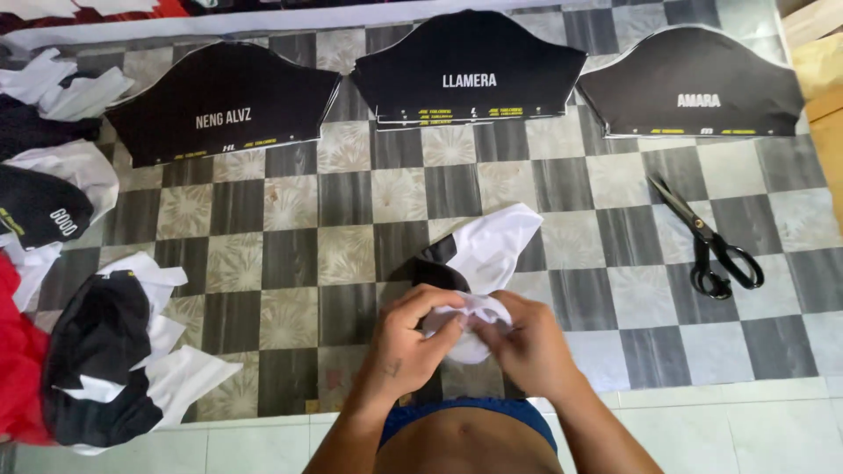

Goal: The person uses scissors to cut a white t-shirt along the edge of a black paper template labeled 'LLAMERA'. After cutting, the person removes the template and the excess fabric, then places a new template labeled 'NENE & RYO' onto another white t-shirt.

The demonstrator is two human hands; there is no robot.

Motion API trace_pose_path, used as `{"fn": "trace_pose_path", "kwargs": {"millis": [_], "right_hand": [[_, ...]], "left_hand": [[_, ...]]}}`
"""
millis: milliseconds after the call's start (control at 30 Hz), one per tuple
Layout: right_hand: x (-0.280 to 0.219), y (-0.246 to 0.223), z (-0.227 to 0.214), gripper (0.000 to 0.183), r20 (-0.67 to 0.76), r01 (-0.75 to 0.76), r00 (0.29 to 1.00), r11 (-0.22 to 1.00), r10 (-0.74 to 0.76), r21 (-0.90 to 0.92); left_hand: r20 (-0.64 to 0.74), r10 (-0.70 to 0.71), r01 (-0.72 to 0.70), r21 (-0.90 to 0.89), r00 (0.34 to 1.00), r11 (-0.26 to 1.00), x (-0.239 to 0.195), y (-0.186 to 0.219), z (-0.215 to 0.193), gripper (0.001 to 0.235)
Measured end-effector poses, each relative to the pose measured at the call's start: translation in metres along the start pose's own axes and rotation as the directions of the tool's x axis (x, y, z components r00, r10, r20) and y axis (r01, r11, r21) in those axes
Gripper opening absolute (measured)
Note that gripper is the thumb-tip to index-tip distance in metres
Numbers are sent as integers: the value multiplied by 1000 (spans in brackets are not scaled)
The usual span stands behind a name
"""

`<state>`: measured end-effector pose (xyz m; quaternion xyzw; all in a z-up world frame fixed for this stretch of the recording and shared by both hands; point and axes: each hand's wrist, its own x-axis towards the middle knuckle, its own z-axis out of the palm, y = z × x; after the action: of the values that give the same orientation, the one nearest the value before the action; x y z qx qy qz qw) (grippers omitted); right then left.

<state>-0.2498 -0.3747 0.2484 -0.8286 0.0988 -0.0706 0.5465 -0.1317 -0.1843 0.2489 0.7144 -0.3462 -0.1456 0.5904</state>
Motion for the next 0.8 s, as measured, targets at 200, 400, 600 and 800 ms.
{"fn": "trace_pose_path", "kwargs": {"millis": [200, 400, 600, 800], "right_hand": [[1, -12, -48, 19, -62, 134, 990, 975, -125, 176], [-12, -28, -105, 20, -262, 170, 955, 980, -137, 107], [15, -132, -106, 96, 101, 248, 967, 954, -234, -169], [4, -155, -116, 28, -141, 287, 915, 855, -378, -432]], "left_hand": [[263, -118, 87, 126, 958, 988, 13, 19, -35, 44], [342, -74, 60, 50, 937, 997, 23, 15, -68, 19], [335, 324, -253, -238, 885, 938, 60, 97, -55, 17], [389, 272, -15, -549, 880, 836, 48, 61, -11, 25]]}}
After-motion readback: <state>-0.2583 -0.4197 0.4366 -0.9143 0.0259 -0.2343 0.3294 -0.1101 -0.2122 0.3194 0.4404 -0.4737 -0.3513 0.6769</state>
